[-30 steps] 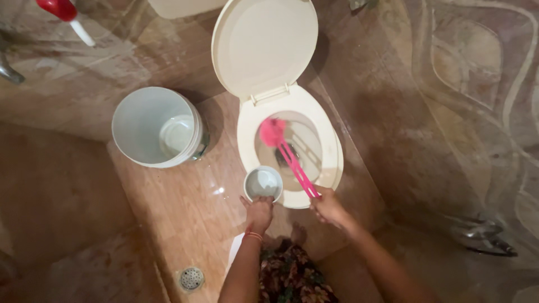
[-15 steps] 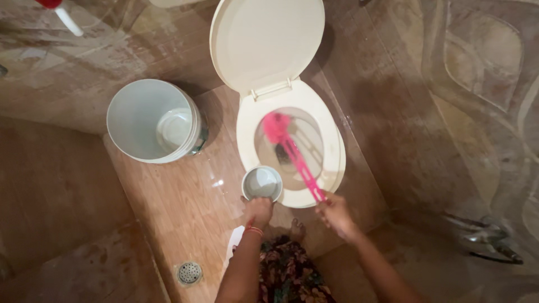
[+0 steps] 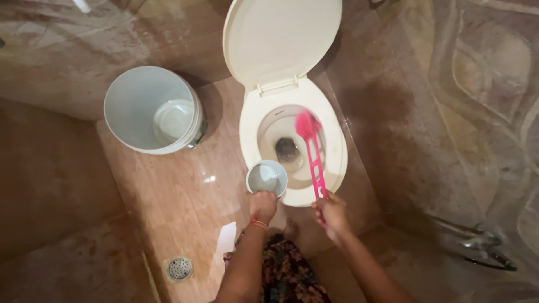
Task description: The person cleans a toilet by pouring water from a mug into the bowl and scrubbing with a pink toilet brush. They repeatedly refill the mug from a bucket, scrub the interior, and flush the toilet. The person then closes the lid and exits the bathroom.
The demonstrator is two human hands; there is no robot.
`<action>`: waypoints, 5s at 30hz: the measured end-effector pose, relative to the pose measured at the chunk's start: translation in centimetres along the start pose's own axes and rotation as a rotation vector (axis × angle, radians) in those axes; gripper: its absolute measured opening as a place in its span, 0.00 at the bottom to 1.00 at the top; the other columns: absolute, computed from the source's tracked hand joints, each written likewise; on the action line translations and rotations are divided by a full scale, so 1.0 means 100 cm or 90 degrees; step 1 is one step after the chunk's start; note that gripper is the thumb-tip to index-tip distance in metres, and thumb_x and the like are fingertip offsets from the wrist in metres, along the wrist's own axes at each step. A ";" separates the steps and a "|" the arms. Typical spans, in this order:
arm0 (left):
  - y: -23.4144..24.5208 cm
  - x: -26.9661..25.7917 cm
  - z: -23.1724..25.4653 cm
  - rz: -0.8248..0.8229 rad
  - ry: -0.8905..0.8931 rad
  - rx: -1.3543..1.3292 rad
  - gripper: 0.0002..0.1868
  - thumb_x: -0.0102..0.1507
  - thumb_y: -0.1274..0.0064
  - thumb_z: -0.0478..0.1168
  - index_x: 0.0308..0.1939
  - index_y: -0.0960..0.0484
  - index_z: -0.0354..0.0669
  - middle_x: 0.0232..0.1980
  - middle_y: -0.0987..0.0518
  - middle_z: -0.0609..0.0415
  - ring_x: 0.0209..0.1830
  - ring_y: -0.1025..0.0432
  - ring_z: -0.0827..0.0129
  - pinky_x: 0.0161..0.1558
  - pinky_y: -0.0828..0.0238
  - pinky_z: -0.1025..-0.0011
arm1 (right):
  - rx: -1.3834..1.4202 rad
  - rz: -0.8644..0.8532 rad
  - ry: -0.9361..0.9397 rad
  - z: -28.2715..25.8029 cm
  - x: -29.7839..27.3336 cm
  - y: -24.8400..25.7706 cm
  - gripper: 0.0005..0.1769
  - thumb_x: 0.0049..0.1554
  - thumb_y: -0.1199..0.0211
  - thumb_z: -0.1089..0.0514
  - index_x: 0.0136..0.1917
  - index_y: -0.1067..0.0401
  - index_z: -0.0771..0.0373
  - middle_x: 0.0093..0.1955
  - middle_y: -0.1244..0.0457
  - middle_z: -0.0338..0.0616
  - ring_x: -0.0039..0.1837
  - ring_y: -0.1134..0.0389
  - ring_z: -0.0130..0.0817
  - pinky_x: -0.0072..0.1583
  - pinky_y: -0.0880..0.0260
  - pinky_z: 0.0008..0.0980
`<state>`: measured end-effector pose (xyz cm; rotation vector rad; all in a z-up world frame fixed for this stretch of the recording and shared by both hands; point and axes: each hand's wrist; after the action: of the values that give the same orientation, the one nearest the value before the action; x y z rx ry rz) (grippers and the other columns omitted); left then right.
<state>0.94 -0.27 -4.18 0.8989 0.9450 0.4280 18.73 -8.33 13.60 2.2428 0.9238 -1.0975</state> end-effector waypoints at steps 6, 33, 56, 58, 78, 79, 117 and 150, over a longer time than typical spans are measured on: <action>0.005 -0.008 -0.005 0.024 0.002 -0.018 0.11 0.63 0.51 0.38 0.36 0.11 0.51 0.41 0.14 0.50 0.43 0.18 0.58 0.42 0.20 0.60 | -0.224 -0.024 0.082 0.026 0.019 -0.012 0.33 0.58 0.44 0.66 0.76 0.37 0.53 0.31 0.37 0.40 0.25 0.44 0.26 0.25 0.45 0.30; 0.020 -0.016 -0.005 0.018 0.105 -0.016 0.09 0.64 0.47 0.46 0.37 0.10 0.56 0.41 0.14 0.51 0.43 0.18 0.57 0.44 0.22 0.58 | -0.149 -0.085 0.020 -0.012 0.095 0.010 0.26 0.59 0.44 0.68 0.72 0.32 0.67 0.34 0.34 0.44 0.28 0.40 0.25 0.27 0.45 0.28; 0.043 -0.021 0.001 -0.029 0.180 -0.017 0.08 0.63 0.44 0.50 0.40 0.11 0.59 0.42 0.14 0.54 0.45 0.18 0.59 0.50 0.27 0.56 | 0.119 -0.039 -0.077 0.035 0.129 -0.021 0.15 0.60 0.47 0.71 0.61 0.32 0.72 0.35 0.35 0.48 0.28 0.40 0.28 0.27 0.45 0.29; 0.046 -0.013 0.004 -0.064 0.195 0.000 0.10 0.61 0.41 0.53 0.40 0.12 0.59 0.42 0.14 0.55 0.45 0.19 0.59 0.51 0.29 0.56 | -0.020 -0.045 -0.036 0.025 0.115 -0.040 0.18 0.59 0.48 0.71 0.61 0.29 0.69 0.33 0.36 0.48 0.27 0.41 0.29 0.27 0.43 0.31; 0.055 -0.018 0.007 -0.079 0.174 -0.002 0.09 0.64 0.44 0.51 0.43 0.13 0.59 0.44 0.14 0.55 0.47 0.19 0.61 0.52 0.29 0.57 | -0.225 0.114 0.071 0.115 0.151 0.000 0.27 0.54 0.43 0.70 0.68 0.30 0.61 0.42 0.29 0.54 0.40 0.28 0.37 0.42 0.29 0.40; 0.055 -0.018 0.007 -0.078 0.170 -0.002 0.09 0.65 0.44 0.51 0.43 0.13 0.59 0.44 0.14 0.55 0.47 0.19 0.60 0.52 0.29 0.57 | -0.308 0.120 0.203 0.116 0.147 -0.006 0.27 0.53 0.41 0.70 0.66 0.27 0.62 0.42 0.29 0.57 0.41 0.27 0.40 0.43 0.29 0.40; 0.050 -0.019 0.005 -0.045 0.160 -0.006 0.09 0.61 0.42 0.51 0.39 0.12 0.56 0.42 0.14 0.54 0.45 0.19 0.58 0.49 0.28 0.56 | -0.636 -0.116 0.273 0.089 0.129 -0.012 0.14 0.46 0.31 0.63 0.47 0.24 0.67 0.41 0.30 0.59 0.46 0.28 0.54 0.49 0.28 0.48; 0.050 -0.014 0.007 -0.059 0.154 0.007 0.09 0.62 0.43 0.49 0.41 0.12 0.56 0.43 0.14 0.54 0.46 0.19 0.60 0.49 0.26 0.58 | -0.808 -0.189 0.054 0.014 0.110 -0.036 0.15 0.59 0.48 0.67 0.53 0.23 0.76 0.39 0.29 0.58 0.38 0.24 0.45 0.33 0.31 0.33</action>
<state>1.03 1.35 0.75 0.8214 1.2067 0.4594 20.31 -2.92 3.44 1.1094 1.4507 -0.2760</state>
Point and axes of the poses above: each hand's wrist, its own x-axis towards the middle knuckle, its own y-axis out of the back of the hand, z = x × y
